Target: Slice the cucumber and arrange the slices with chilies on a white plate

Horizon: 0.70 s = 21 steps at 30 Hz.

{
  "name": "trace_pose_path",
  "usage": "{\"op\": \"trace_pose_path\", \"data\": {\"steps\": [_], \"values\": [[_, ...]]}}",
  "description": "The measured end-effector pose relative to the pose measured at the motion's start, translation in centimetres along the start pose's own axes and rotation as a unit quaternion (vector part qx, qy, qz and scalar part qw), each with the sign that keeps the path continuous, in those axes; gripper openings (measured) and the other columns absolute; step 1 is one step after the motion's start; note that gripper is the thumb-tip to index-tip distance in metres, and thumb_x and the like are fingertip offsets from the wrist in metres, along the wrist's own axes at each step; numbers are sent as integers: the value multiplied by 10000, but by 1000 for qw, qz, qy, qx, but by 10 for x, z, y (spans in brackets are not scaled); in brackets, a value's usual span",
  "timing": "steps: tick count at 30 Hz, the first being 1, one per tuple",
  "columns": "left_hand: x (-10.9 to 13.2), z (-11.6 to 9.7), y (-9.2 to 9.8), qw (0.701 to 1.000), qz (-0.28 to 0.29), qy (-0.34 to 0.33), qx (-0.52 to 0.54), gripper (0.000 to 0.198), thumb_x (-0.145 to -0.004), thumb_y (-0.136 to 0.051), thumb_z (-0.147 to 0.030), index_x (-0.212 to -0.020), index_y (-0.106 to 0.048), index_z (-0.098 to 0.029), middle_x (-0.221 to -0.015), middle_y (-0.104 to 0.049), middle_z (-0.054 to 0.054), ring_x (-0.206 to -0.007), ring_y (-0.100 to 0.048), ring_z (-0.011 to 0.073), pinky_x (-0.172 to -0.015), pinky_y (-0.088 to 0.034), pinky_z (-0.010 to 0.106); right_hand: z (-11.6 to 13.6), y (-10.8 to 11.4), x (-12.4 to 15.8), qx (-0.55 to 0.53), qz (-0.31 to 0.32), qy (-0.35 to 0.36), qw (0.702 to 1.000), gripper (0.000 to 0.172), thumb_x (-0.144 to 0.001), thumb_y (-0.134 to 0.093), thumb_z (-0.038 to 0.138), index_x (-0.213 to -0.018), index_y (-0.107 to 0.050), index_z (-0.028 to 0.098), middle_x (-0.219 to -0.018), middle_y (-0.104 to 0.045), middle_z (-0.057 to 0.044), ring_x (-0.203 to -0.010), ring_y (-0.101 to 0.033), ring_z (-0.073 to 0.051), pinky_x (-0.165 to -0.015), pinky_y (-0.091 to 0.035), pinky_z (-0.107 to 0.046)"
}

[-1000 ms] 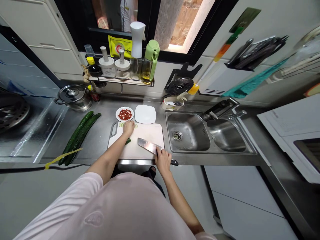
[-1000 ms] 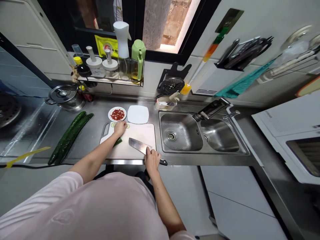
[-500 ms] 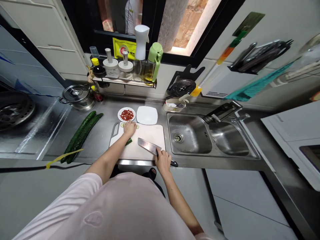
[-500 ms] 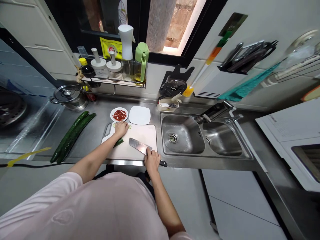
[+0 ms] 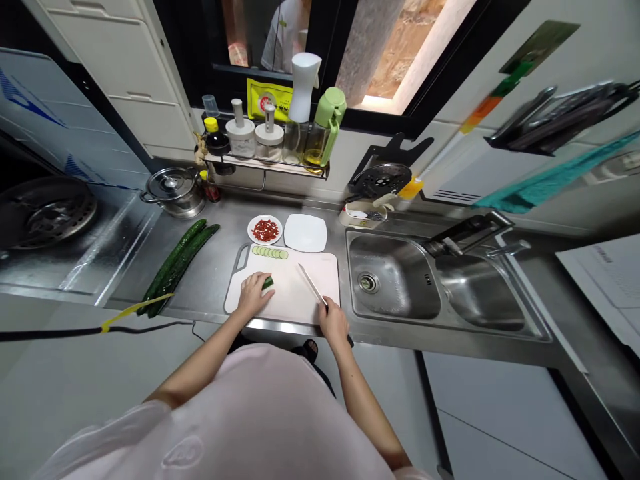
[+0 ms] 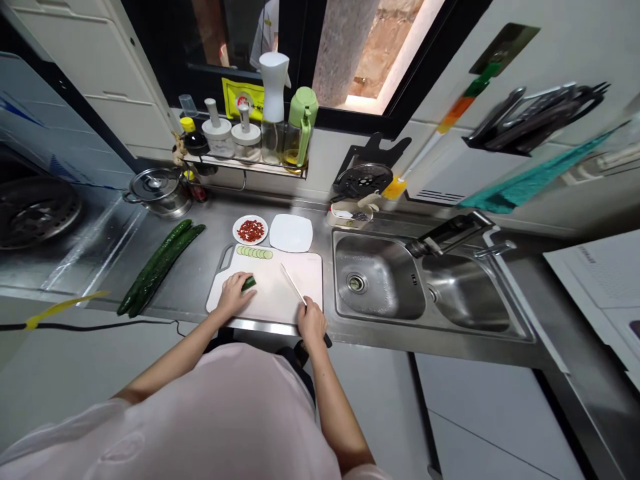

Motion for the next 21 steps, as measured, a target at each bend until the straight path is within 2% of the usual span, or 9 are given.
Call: {"op": "trace_pose_path", "data": {"steps": [3, 6, 9, 12, 15, 19, 21], "values": [[7, 10, 3, 999, 33, -5, -14, 606, -726, -630, -304, -1295, -423, -286, -1197, -519, 67, -1111, -461, 250, -957, -338, 408, 3, 2, -5, 0, 7, -6, 1000, 378, -930, -324, 367, -1241, -510, 258, -1077, -616, -73, -922, -581, -185, -704, -365, -268], [5, 18, 1, 999, 44, 7, -4, 539, -758, -588, -254, -1277, -446, -280, -1161, -557, 63, -1079, -492, 240, -945, -356, 407, 6, 2, -9, 2, 12, -4, 1000, 371, -923, -338, 371, -1226, -520, 259, -1056, -627, -76, -912, -588, -199, -695, -366, -275], [1, 24, -4, 999, 26, 13, 42, 441, -779, -555, -236, -1216, -505, -259, -1145, -578, 59, -1061, -517, 221, -940, -383, 385, 8, 0, -11, 3, 13, 0, 1000, 362, -919, -344, 368, -1214, -525, 262, -1057, -631, -74, -902, -592, -207, -693, -369, -283], [-5, 32, -5, 992, -22, 35, 116, 416, -780, -549, -238, -1195, -519, -240, -1143, -588, 53, -1042, -538, 200, -923, -416, 349, 9, 1, -12, 5, 18, -1, 1000, 360, -920, -340, 363, -1213, -523, 264, -1061, -630, -75, -912, -588, -209, -704, -373, -288], [-16, 49, 3, 975, -93, 109, 172, 440, -774, -554, -249, -1210, -504, -221, -1108, -607, 54, -964, -574, 186, -864, -454, 325, 9, 3, -12, 9, 34, -9, 999, 361, -919, -340, 358, -1215, -522, 260, -1066, -625, -77, -936, -580, -205, -730, -378, -285], [-38, 82, 23, 947, -215, 190, 145, 448, -747, -589, -260, -1187, -525, -207, -1088, -610, 66, -975, -567, 199, -889, -437, 335, 10, 5, -13, 21, 51, -18, 998, 368, -919, -332, 358, -1221, -516, 258, -1063, -623, -77, -955, -576, -211, -756, -389, -285], [-48, 97, 29, 939, -239, 219, 112, 440, -730, -606, -248, -1162, -541, -202, -1073, -611, 71, -980, -561, 209, -898, -429, 347, 11, 5, -14, 28, 56, -18, 998, 370, -922, -324, 353, -1224, -514, 254, -1069, -620, -78, -958, -575, -212, -765, -392, -285]]}}
Point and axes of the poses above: each hand's wrist, its own x-axis away from the middle knuckle, its own y-axis out of the back of the hand, z = x × y, the point moved 1 cm from there along -x, towards the middle knuckle
